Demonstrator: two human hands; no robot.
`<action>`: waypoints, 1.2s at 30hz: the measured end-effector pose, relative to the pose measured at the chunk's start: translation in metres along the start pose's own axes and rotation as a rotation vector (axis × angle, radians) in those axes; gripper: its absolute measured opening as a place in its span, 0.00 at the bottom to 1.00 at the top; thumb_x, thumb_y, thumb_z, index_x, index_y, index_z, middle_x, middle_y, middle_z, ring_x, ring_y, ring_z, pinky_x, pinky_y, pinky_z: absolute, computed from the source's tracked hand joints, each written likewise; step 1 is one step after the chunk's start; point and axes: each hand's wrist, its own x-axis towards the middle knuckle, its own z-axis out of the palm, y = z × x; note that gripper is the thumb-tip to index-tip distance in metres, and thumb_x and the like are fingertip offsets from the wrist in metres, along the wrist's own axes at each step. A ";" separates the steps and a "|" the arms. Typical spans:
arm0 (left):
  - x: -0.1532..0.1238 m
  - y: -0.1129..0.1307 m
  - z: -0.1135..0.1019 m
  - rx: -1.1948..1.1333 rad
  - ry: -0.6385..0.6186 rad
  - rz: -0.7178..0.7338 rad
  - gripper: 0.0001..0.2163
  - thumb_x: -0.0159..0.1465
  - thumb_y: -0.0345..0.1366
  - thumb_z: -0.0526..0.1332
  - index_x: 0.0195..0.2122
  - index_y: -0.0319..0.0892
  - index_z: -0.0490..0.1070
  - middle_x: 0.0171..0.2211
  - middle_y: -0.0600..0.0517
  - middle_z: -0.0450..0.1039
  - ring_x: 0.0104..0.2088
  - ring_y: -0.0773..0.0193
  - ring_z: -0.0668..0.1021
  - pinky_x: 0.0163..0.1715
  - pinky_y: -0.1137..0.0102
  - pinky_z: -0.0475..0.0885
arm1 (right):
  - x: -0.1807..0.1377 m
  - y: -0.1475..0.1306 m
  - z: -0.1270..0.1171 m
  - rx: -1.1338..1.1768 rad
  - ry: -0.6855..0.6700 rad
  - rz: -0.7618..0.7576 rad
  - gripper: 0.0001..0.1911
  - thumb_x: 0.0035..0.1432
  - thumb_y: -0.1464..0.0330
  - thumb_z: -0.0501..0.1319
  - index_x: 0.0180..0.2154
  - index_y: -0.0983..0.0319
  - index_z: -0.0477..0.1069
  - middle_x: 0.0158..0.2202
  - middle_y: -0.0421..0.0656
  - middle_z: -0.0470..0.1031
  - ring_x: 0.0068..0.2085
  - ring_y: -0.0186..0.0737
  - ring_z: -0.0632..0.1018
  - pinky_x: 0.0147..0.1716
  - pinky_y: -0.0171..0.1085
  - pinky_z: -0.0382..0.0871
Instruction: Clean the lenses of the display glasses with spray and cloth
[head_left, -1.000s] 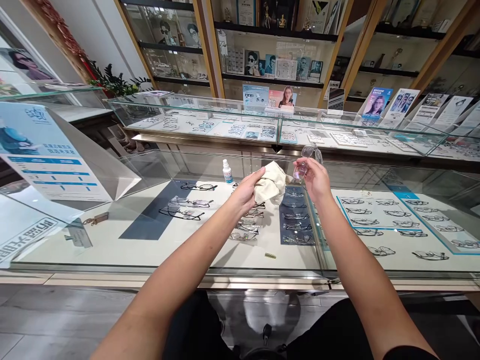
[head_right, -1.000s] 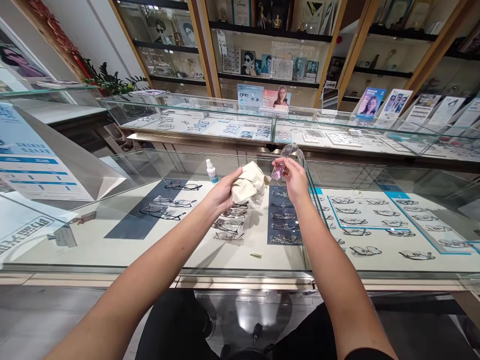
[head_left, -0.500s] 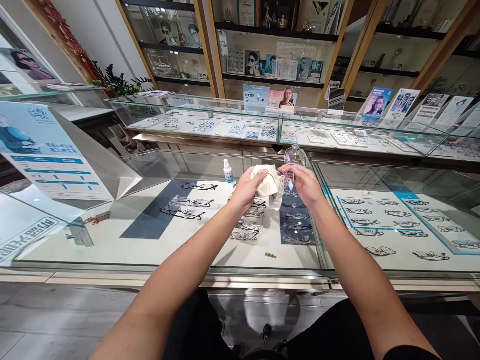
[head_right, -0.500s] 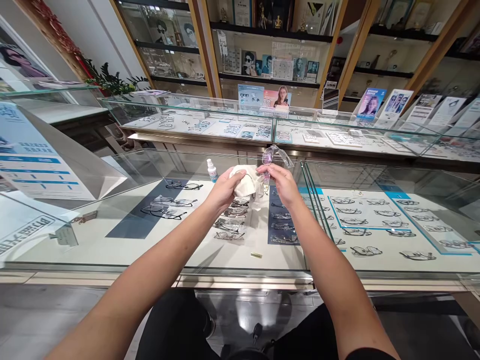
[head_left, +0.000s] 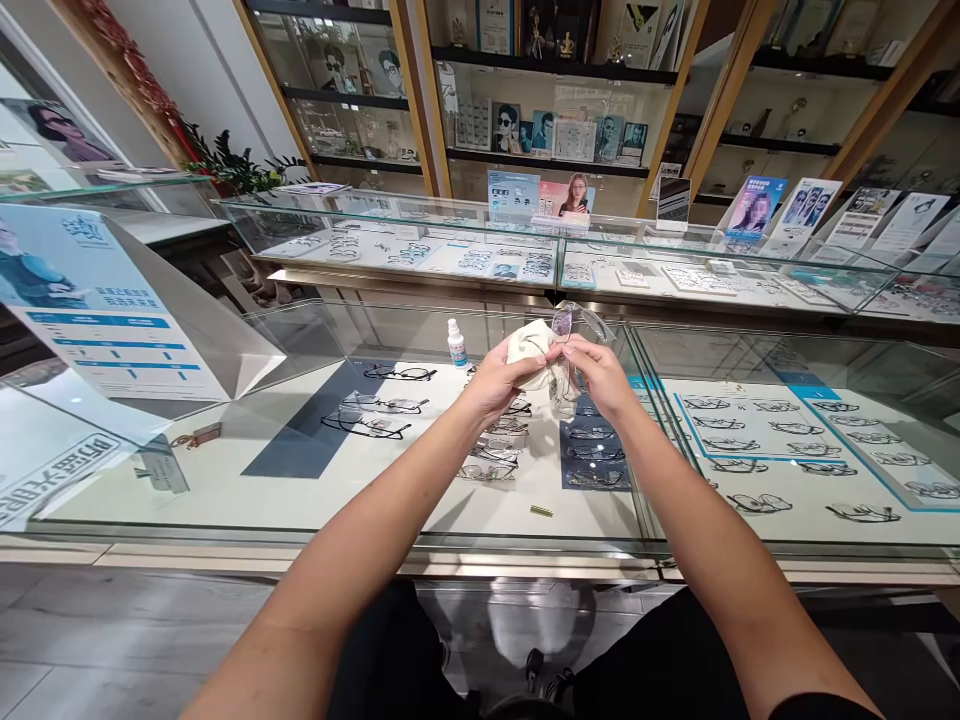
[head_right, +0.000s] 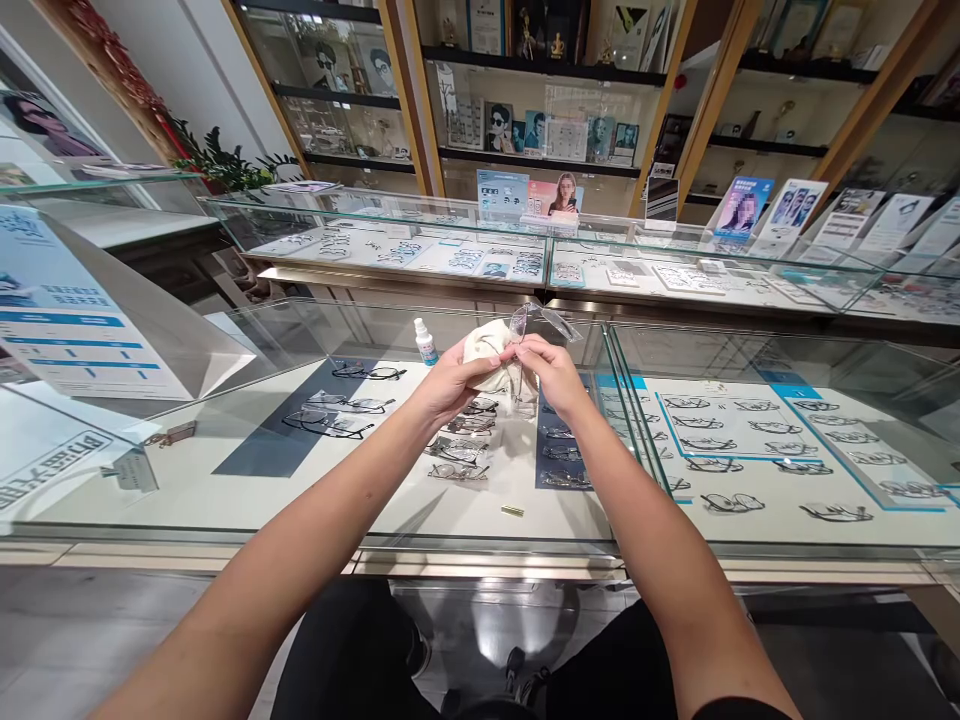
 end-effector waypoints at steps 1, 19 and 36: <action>0.000 0.000 0.000 0.002 0.000 -0.003 0.31 0.50 0.31 0.83 0.56 0.39 0.80 0.51 0.44 0.85 0.50 0.55 0.86 0.56 0.64 0.75 | 0.000 0.000 -0.001 -0.002 0.008 0.002 0.22 0.60 0.43 0.72 0.35 0.54 0.88 0.46 0.44 0.80 0.56 0.50 0.78 0.66 0.47 0.67; 0.005 -0.007 -0.004 -0.079 -0.020 -0.131 0.23 0.53 0.40 0.84 0.46 0.34 0.86 0.44 0.41 0.87 0.43 0.58 0.84 0.50 0.66 0.75 | 0.000 -0.006 0.001 -0.030 0.088 -0.058 0.23 0.61 0.41 0.71 0.37 0.53 0.88 0.51 0.46 0.76 0.63 0.52 0.76 0.69 0.48 0.66; -0.008 -0.015 0.012 0.040 -0.037 0.052 0.34 0.49 0.44 0.87 0.53 0.40 0.78 0.49 0.46 0.84 0.48 0.58 0.82 0.53 0.65 0.73 | -0.003 0.001 0.012 0.260 0.105 0.125 0.21 0.52 0.43 0.78 0.36 0.52 0.87 0.53 0.43 0.83 0.59 0.49 0.80 0.62 0.44 0.75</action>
